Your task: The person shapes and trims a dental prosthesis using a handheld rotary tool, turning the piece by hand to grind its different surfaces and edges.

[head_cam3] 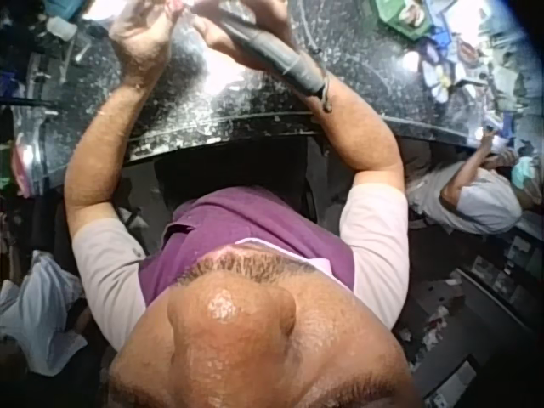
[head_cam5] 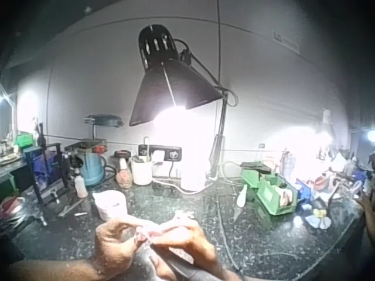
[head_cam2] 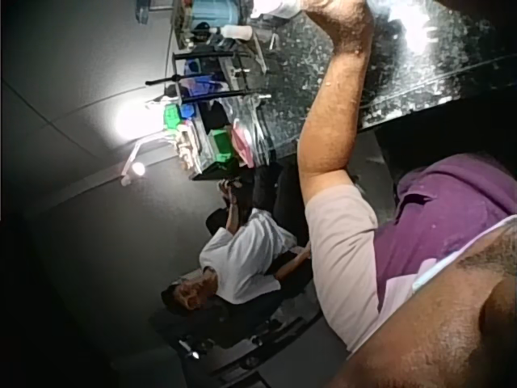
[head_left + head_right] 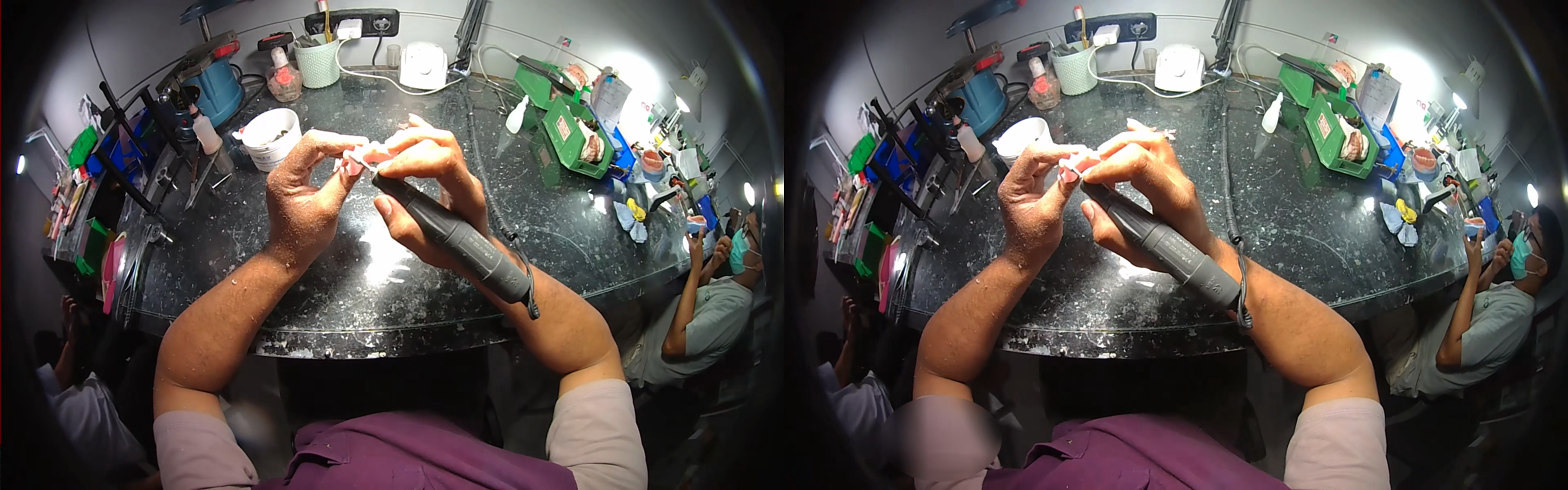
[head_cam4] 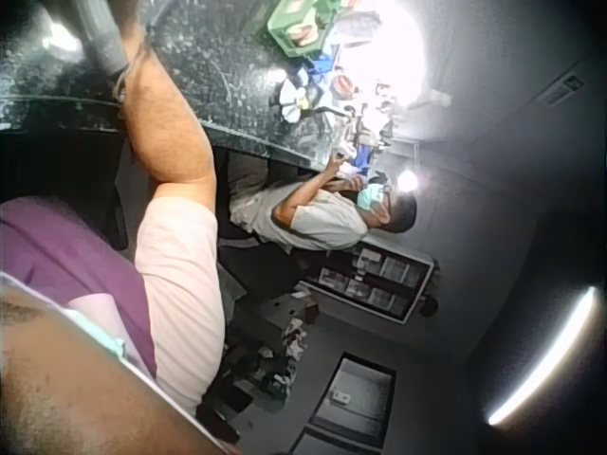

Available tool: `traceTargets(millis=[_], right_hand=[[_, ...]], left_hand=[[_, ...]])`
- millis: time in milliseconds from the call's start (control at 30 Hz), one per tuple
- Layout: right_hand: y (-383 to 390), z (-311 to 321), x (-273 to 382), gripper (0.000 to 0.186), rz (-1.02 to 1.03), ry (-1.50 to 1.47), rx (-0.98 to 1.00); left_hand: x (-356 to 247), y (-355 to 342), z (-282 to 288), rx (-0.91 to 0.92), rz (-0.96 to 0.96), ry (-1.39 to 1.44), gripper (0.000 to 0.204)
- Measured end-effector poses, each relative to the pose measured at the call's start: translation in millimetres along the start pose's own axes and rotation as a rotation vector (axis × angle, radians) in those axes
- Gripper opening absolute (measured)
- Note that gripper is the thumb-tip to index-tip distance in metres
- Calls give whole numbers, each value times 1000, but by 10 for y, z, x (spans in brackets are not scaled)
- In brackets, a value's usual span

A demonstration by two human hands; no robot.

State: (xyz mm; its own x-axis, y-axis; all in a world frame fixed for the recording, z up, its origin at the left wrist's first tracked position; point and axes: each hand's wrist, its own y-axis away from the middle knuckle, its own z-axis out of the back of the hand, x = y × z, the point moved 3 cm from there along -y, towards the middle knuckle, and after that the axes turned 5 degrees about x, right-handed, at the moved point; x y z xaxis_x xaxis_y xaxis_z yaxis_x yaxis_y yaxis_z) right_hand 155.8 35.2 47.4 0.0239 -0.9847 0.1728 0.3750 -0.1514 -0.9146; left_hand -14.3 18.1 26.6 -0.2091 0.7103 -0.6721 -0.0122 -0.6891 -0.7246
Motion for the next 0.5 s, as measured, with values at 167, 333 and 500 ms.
traceTargets(millis=[167, 333, 500], right_hand=[[11, 7, -4, 36, -8, 5, 8], [50, 15, -45, 37, -55, -32, 10], [29, 16, -27, 37, -32, -25, 18]], left_hand=[[-11, 6, -5, -13, -22, -32, 10], [-29, -8, -11, -10, -49, -61, 8], [-55, -1, -19, -39, -9, -36, 8]])
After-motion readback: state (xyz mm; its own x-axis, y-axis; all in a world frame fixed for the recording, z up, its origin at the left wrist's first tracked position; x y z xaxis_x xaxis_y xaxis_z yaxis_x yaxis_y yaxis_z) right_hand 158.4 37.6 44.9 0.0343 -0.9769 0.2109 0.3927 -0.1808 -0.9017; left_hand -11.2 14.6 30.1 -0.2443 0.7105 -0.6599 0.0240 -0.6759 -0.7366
